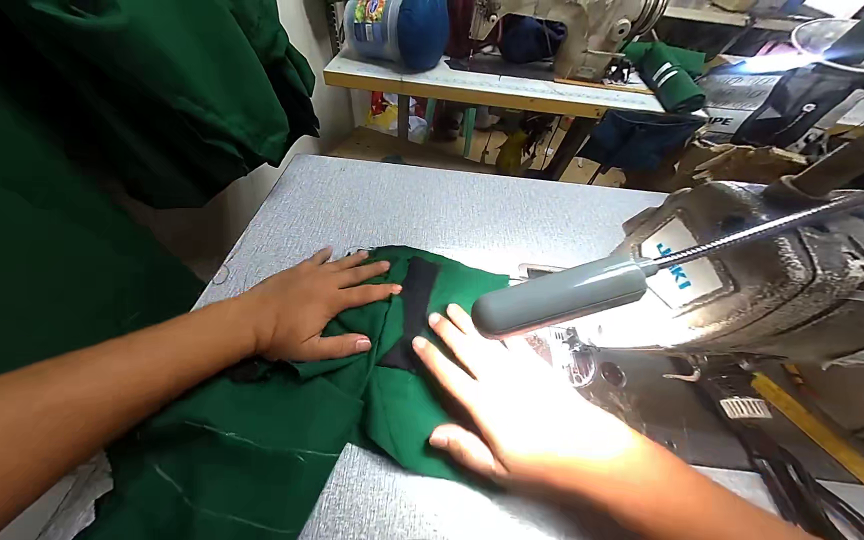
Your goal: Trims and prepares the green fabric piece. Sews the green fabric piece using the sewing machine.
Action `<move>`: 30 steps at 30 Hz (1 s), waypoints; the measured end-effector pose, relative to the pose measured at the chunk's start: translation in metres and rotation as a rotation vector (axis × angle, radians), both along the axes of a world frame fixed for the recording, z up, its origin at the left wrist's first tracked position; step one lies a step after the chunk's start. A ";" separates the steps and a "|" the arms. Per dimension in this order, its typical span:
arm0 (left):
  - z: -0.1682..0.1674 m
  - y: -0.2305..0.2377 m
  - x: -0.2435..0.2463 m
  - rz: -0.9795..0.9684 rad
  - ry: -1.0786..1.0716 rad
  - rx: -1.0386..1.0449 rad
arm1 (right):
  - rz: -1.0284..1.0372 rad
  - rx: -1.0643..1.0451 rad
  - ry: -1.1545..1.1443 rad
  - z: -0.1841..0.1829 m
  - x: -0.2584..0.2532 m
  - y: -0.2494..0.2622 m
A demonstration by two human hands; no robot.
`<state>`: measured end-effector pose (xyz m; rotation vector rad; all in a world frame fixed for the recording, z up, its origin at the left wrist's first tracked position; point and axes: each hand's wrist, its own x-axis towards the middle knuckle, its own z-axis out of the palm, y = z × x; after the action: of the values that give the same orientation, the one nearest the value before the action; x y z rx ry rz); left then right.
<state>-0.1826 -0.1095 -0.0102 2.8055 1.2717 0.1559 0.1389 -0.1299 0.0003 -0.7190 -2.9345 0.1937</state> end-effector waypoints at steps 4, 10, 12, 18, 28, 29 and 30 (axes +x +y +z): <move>-0.004 -0.039 0.029 0.462 -0.100 0.027 | -0.005 0.004 0.184 0.021 0.000 -0.050; 0.043 -0.075 0.104 1.011 0.188 -0.343 | -0.035 -0.115 0.167 0.021 -0.012 -0.077; 0.072 -0.090 0.117 0.960 0.304 -0.526 | -0.027 -0.171 0.083 0.018 0.005 -0.076; 0.086 -0.119 0.094 0.714 0.103 -0.199 | -0.027 -0.298 -0.024 0.032 0.082 -0.064; -0.001 -0.047 0.053 0.397 0.042 -0.159 | -0.054 -0.386 0.066 0.035 0.091 -0.081; -0.003 -0.053 0.057 0.399 0.043 -0.148 | -0.046 -0.442 0.080 0.037 0.094 -0.085; -0.003 -0.060 0.062 0.400 0.043 -0.145 | -0.031 -0.503 0.085 0.041 0.099 -0.088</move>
<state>-0.1208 -0.1693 -0.0135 2.4176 1.7633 0.0185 0.2377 -0.2175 0.0417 -0.7849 -2.8049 0.9557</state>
